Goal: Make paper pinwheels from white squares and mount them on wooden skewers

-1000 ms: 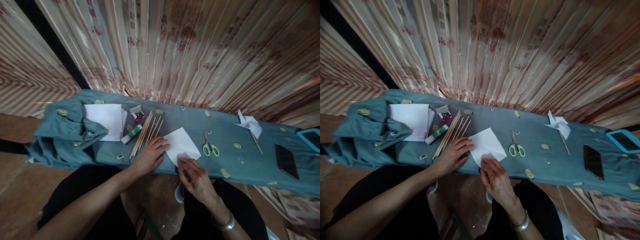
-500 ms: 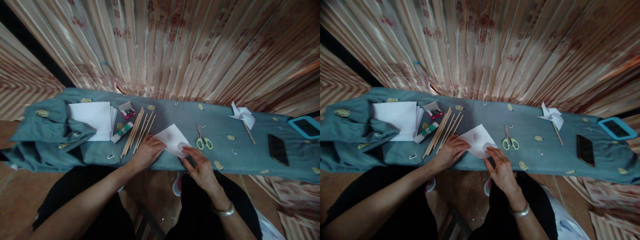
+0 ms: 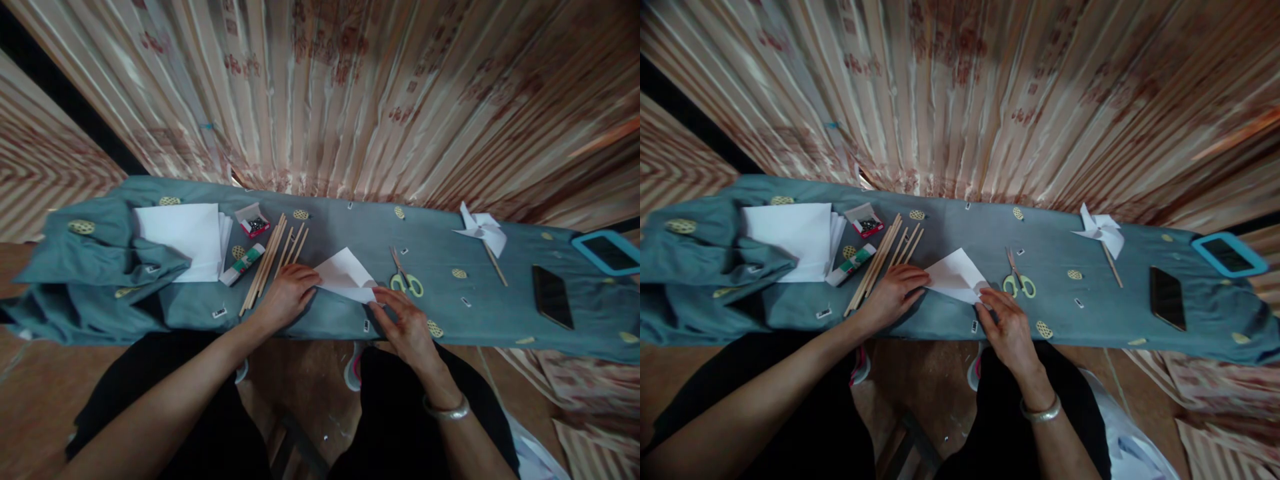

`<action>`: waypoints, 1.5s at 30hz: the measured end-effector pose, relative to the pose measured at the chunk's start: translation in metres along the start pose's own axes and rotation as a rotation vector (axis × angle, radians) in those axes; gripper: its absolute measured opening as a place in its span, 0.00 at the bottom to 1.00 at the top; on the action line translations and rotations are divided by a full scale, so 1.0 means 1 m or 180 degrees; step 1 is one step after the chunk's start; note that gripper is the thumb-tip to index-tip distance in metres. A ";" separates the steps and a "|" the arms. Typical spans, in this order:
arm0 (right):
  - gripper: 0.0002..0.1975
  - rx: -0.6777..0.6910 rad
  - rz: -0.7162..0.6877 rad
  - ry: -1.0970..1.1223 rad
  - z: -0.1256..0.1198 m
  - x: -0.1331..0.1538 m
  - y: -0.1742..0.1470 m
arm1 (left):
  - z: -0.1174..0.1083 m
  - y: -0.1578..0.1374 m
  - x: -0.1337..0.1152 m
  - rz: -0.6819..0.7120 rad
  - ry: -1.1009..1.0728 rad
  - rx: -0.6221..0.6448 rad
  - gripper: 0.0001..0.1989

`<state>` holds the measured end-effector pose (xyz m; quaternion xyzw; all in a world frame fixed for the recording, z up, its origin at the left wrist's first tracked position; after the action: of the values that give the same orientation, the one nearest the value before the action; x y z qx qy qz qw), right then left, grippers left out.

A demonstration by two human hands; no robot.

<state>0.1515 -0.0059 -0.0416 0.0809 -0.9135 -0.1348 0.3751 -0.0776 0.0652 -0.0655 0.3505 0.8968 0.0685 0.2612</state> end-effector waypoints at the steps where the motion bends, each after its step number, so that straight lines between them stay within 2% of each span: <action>1: 0.09 0.0014 0.0011 0.0001 0.000 -0.001 0.000 | 0.000 0.000 -0.001 0.0022 0.0012 0.0004 0.11; 9: 0.10 -0.0003 0.0188 0.0176 0.003 -0.007 0.004 | 0.003 0.001 -0.005 -0.0006 -0.0033 0.0039 0.11; 15: 0.11 -0.0222 0.0382 0.0298 0.007 -0.015 0.023 | 0.000 0.002 -0.003 -0.0188 -0.0032 -0.0173 0.19; 18: 0.11 -0.0271 0.0474 0.0326 0.013 -0.024 0.034 | -0.001 0.002 -0.014 -0.0014 0.0128 -0.0307 0.23; 20: 0.12 -0.0284 0.0510 0.0328 0.018 -0.030 0.040 | 0.002 0.000 -0.026 0.0284 0.0265 -0.0212 0.23; 23: 0.12 -0.0343 0.0506 0.0266 0.023 -0.038 0.045 | 0.013 -0.006 -0.041 0.0604 0.0405 0.0166 0.24; 30: 0.12 -0.0400 0.0375 -0.0042 0.032 -0.042 0.048 | 0.029 -0.013 -0.041 0.0382 0.0611 0.0565 0.32; 38: 0.12 -0.0427 0.0166 -0.0257 0.037 -0.039 0.048 | 0.035 -0.013 -0.037 0.0331 0.0804 0.0650 0.33; 45: 0.12 -0.0474 0.0165 -0.0291 0.039 -0.041 0.051 | 0.032 -0.014 -0.039 0.0290 0.0914 0.0672 0.31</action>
<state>0.1509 0.0598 -0.0801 0.0230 -0.9189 -0.1961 0.3414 -0.0449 0.0270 -0.0802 0.4028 0.9103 0.0351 0.0889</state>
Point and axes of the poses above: each hand's wrist, its own y-axis towards the middle knuckle, its own z-axis out of the palm, x = y × z, the point moved 4 cm from there along y, towards the middle knuckle, and after that the axes turned 5 degrees about y, right-handed, at the moved point
